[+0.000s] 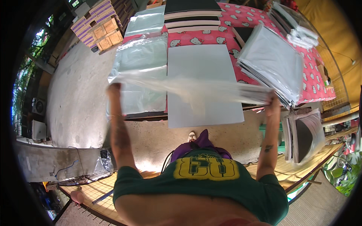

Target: The person packages black squares of material by placing them into clear plastic bags by hand and then stacking the bagged items onto a pile.

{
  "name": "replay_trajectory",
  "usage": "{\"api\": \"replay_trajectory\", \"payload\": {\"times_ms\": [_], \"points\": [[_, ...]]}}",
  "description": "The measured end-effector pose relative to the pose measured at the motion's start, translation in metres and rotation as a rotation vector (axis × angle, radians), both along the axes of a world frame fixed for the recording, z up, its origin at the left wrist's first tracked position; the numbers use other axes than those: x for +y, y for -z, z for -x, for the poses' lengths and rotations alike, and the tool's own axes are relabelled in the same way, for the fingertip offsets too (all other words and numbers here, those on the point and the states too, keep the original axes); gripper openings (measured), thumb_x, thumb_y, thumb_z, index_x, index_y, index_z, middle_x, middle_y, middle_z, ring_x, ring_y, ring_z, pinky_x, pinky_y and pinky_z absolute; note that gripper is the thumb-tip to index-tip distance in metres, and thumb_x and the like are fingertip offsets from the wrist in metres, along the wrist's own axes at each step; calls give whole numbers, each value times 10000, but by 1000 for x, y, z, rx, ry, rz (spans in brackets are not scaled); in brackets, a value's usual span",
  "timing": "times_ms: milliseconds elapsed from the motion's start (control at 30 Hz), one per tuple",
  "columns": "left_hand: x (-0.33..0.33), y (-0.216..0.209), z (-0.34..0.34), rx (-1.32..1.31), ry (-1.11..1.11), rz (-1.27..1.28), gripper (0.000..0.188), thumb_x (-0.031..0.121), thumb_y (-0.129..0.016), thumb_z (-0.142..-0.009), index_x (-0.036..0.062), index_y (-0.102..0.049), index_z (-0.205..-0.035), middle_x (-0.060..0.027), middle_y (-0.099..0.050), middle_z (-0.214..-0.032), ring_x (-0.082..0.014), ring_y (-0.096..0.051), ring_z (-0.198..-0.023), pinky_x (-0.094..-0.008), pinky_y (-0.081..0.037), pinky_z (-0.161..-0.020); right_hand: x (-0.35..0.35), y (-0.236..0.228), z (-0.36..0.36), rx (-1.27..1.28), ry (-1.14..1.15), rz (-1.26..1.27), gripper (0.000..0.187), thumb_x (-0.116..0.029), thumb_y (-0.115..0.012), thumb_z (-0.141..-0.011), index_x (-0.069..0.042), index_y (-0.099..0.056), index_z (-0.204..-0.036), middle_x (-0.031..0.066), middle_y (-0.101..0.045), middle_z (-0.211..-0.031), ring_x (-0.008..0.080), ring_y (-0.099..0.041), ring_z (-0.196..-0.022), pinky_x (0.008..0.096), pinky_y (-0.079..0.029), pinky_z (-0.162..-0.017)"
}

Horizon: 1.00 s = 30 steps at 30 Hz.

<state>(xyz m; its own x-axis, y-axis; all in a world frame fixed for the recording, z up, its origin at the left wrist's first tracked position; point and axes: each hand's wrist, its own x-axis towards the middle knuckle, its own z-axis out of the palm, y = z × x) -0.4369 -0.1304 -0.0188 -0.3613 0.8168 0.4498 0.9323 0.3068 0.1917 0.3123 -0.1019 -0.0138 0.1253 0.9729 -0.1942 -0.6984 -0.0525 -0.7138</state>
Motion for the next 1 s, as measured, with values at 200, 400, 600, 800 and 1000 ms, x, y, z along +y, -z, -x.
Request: {"api": "replay_trajectory", "payload": {"times_ms": [200, 400, 600, 800, 1000], "points": [[29, -161, -59, 108, 33, -1305, 224, 75, -438, -864, -52, -460, -1048, -193, -487, -1004, -278, -509, -922, -368, -454, -784, -13, -77, -58, -145, 91, -206, 228, -324, -512, -905, -127, -515, -1019, 100, -602, -997, 148, -572, -766, 285, -485, -631], [67, -48, -219, -241, 589, 217, 724, 258, -721, -698, -4, -407, -1296, -231, -483, -1257, -324, -450, -1197, -372, -368, -998, -19, -171, 95, 76, -178, -651, 373, -199, -539, -862, -65, -488, -1206, 173, -526, -1217, 288, -517, -1115, 431, -317, -1031], [32, -145, -444, -920, 1324, 69, 460, 262, -629, -833, -18, -504, -1176, -148, -555, -1130, -236, -528, -1055, -316, -402, -918, -11, -230, 108, -890, 42, -734, 618, -319, -659, -789, -57, -437, -1303, 192, -413, -1330, 264, -383, -1244, 374, -304, -1027], [47, -137, -413, -1517, 1410, 584, 225, 229, -578, -873, 16, -628, -926, -74, -621, -850, -128, -563, -786, -276, -444, -790, 45, -162, 36, -386, -672, -736, 517, -348, -582, -864, -27, -464, -1252, 143, -578, -1067, 194, -596, -892, 351, -494, -778], [25, -152, -318, -2025, 1427, 10, 246, 247, -624, -838, 51, -611, -987, -103, -616, -908, -238, -575, -902, -440, -436, -871, 40, -123, -2, -376, -1022, -351, 552, -450, -465, -900, -34, -449, -1261, 141, -628, -1011, 165, -545, -625, 322, -504, -647]]}}
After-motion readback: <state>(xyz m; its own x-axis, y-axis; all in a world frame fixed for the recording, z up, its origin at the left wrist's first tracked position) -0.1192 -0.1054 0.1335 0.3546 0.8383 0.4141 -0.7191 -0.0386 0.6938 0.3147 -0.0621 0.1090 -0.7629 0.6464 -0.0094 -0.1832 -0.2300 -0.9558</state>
